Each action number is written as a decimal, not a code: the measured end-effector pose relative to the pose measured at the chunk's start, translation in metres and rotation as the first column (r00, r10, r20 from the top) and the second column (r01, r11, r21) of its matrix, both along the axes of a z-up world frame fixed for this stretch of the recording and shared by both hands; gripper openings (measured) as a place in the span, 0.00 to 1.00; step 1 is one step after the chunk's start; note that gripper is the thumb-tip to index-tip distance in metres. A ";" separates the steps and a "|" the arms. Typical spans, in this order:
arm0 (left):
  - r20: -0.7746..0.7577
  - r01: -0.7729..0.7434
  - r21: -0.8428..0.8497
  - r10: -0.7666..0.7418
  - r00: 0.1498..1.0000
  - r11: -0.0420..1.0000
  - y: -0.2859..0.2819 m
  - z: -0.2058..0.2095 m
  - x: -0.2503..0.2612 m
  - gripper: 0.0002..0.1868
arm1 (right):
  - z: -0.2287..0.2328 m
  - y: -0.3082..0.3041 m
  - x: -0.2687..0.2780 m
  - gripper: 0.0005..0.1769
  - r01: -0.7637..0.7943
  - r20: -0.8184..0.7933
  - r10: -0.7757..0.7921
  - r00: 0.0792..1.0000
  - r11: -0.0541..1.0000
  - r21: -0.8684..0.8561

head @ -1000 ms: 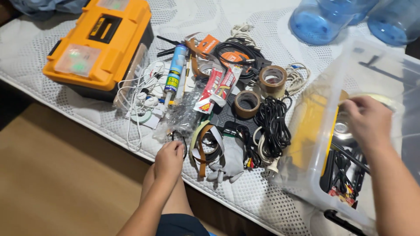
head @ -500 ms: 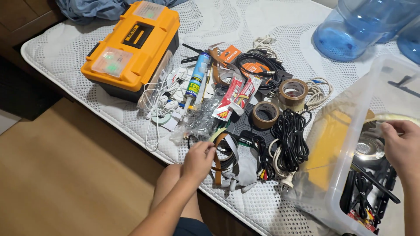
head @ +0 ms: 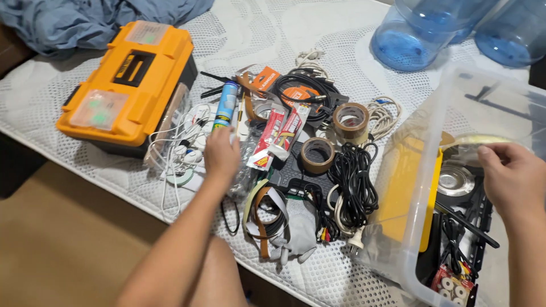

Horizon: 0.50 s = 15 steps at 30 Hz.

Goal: The person organizes various items from a bed into a clear plastic storage bin. They handle electrical cables, rolls of tape, a power strip, and a tube of liquid nails, placing them into the bin one by one.

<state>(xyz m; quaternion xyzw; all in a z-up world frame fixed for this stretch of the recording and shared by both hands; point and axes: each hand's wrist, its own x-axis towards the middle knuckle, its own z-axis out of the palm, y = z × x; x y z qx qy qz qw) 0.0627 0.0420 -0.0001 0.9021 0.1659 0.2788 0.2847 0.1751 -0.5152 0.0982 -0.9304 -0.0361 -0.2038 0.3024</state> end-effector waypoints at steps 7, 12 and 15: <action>-0.180 -0.059 0.176 0.091 0.979 0.983 0.035 -0.012 0.084 0.19 | 0.010 0.006 -0.006 0.14 0.010 0.002 -0.010 1.000 0.999 -0.046; -0.413 -0.201 0.193 0.266 0.871 0.960 0.066 -0.033 0.100 0.24 | -0.005 0.006 -0.003 0.15 -0.037 -0.018 0.040 0.999 0.991 0.127; -0.532 -0.193 0.112 0.223 0.817 0.975 0.073 -0.045 0.106 0.32 | -0.010 0.006 0.000 0.14 -0.060 -0.040 0.069 0.997 0.979 0.197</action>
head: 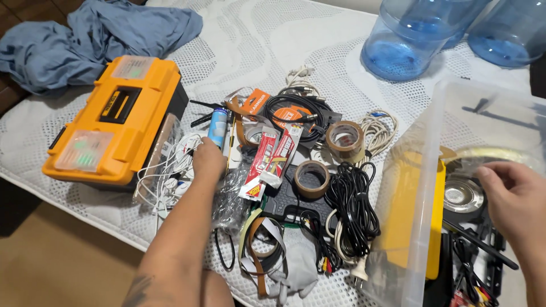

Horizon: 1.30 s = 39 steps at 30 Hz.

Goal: The person organizes various items from a bed into a clear plastic storage bin. They handle electrical cables, rolls of tape, a power strip, and a tube of liquid nails, placing them into the bin one by one.

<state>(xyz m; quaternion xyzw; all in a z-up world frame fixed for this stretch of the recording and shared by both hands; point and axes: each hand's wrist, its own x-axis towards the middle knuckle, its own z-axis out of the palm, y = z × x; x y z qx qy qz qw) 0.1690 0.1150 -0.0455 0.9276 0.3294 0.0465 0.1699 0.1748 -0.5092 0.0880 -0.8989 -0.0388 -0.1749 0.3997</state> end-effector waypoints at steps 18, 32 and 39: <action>-0.185 -0.002 -0.157 -0.027 0.982 0.988 -0.005 0.027 0.006 0.43 | 0.025 0.024 -0.015 0.13 0.081 -0.009 -0.083 0.996 0.988 -0.132; -0.155 0.040 0.101 -0.024 0.988 0.994 -0.034 0.018 0.008 0.33 | 0.044 0.035 -0.023 0.11 0.071 0.021 -0.070 0.997 0.994 -0.088; 0.031 0.007 0.191 -0.013 0.999 0.982 -0.033 -0.029 0.013 0.32 | 0.046 0.035 -0.025 0.11 0.082 0.004 -0.082 0.997 0.991 -0.106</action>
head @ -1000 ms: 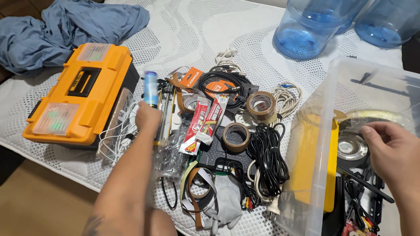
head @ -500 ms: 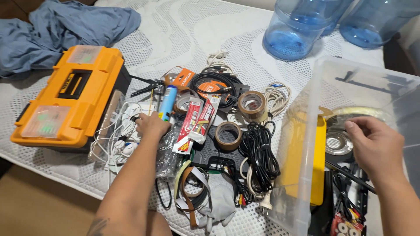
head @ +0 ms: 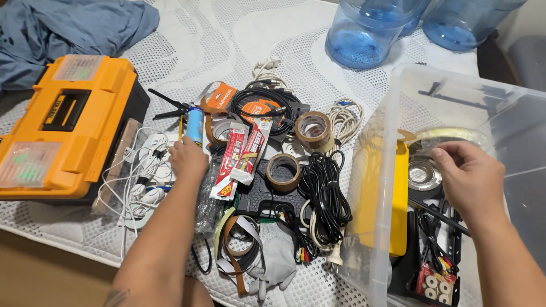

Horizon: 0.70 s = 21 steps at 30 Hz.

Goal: The person organizes various items from a bed into a clear plastic storage bin. They handle electrical cables, rolls of tape, a power strip, and a tube of liquid nails, placing them into the bin one by one.

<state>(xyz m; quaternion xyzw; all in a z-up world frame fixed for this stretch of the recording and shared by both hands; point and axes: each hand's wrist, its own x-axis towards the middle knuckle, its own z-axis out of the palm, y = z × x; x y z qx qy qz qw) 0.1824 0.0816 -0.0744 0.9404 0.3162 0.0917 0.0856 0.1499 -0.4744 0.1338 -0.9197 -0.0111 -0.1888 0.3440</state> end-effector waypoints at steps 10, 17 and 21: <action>-0.261 -0.080 -0.185 0.030 0.965 0.979 0.004 0.066 0.000 0.43 | 0.003 0.003 -0.002 0.12 0.014 -0.023 -0.014 1.000 1.000 0.015; -0.276 -0.042 -0.111 0.010 0.961 0.993 0.010 0.046 0.018 0.46 | 0.007 0.004 -0.001 0.13 0.028 -0.044 -0.029 0.999 0.999 -0.021; -0.176 -0.031 -0.130 0.007 0.984 0.991 0.025 0.029 0.014 0.41 | 0.002 0.002 -0.003 0.13 0.023 -0.079 -0.022 0.997 1.000 0.012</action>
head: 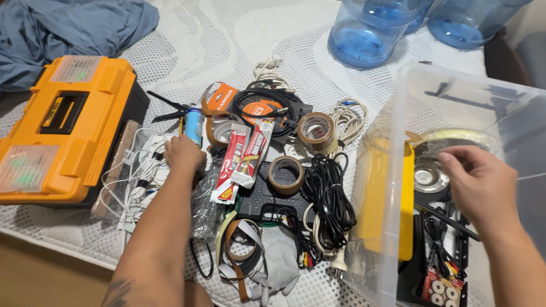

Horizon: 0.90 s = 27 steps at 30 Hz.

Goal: The person organizes various items from a bed into a clear plastic storage bin. They handle electrical cables, rolls of tape, a power strip, and a tube of liquid nails, placing them into the bin one by one.

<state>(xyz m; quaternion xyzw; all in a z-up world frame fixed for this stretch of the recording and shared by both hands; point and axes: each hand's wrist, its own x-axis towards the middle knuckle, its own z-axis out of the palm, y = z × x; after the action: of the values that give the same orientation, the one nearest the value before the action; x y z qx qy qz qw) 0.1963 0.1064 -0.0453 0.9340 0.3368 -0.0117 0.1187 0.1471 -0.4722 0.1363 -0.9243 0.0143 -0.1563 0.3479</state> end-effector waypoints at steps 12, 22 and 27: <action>0.103 0.163 0.298 -0.201 0.974 0.941 0.018 -0.014 -0.004 0.26 | -0.006 -0.001 0.001 0.14 0.025 0.002 -0.025 1.000 0.998 -0.051; -0.100 0.130 0.032 -0.126 0.987 0.991 0.021 0.016 0.006 0.44 | -0.010 -0.004 0.003 0.14 0.053 0.001 -0.054 0.999 0.992 -0.116; -0.029 0.127 -0.058 -0.129 0.991 0.990 0.025 0.010 0.015 0.47 | -0.008 0.004 -0.003 0.14 0.037 -0.007 -0.038 0.999 0.998 -0.055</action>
<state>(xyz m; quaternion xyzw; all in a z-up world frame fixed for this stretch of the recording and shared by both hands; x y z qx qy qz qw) 0.2116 0.1313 -0.0353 0.9496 0.2776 -0.0442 0.1384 0.1445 -0.4681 0.1282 -0.9338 0.0289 -0.1592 0.3192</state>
